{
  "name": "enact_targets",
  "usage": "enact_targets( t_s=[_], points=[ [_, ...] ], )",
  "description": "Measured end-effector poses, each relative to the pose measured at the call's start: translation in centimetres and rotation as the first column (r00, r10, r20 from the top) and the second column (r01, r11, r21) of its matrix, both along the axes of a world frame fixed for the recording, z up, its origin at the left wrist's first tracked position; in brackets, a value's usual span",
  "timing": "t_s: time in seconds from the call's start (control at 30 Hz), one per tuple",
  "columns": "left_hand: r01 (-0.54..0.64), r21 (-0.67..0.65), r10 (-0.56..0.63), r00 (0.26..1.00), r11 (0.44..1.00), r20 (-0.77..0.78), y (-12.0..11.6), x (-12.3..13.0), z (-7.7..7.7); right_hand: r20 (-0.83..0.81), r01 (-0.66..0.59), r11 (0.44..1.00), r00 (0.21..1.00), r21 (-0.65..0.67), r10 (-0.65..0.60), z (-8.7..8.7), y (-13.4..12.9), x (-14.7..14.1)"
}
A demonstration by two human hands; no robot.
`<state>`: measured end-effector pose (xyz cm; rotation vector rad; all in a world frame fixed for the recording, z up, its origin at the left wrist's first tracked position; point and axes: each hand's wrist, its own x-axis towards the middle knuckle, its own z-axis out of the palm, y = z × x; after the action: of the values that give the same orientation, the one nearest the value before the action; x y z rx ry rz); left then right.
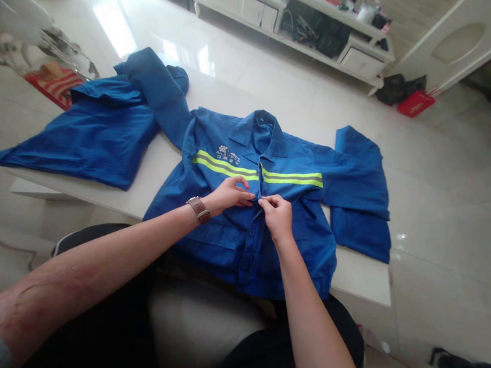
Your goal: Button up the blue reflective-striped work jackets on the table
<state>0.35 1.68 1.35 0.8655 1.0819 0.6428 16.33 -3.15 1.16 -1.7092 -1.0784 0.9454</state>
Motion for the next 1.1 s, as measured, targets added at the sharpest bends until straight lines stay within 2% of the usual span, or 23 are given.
enact_targets(
  t_s=[0.13, 0.27, 0.33, 0.6, 0.8, 1.1],
  points=[
    [0.009, 0.091, -0.013, 0.999, 0.996, 0.035, 0.1, 0.0, -0.9, -0.022, -0.007, 1.000, 1.000, -0.003, 0.007, 0.1, 0.3, -0.3],
    [0.038, 0.254, -0.029, 0.999, 0.966, -0.040, 0.1, 0.1, -1.7, -0.013, -0.010, 1.000, 1.000, 0.010, 0.010, 0.1, 0.4, -0.5],
    [0.057, 0.291, -0.041, 0.997, 0.955, -0.059, 0.0, 0.1, -1.9, 0.015, -0.023, 1.000, 1.000, 0.018, 0.023, 0.1, 0.3, -0.5],
    [0.027, 0.295, -0.021, 1.000, 0.955, -0.021, -0.1, 0.0, -1.4, 0.071, -0.069, 0.997, 0.995, 0.043, 0.066, 0.3, 0.6, -0.3],
    [0.029, 0.343, -0.027, 1.000, 0.939, -0.011, 0.0, 0.1, -1.6, 0.078, -0.092, 0.996, 0.993, 0.019, 0.091, 0.0, 0.7, 0.0],
    [-0.018, 0.395, 0.068, 0.991, 0.918, -0.113, 0.0, 0.3, -1.7, 0.340, -0.226, 0.966, 0.925, 0.126, 0.172, 0.3, 0.1, 0.0]
  ],
)
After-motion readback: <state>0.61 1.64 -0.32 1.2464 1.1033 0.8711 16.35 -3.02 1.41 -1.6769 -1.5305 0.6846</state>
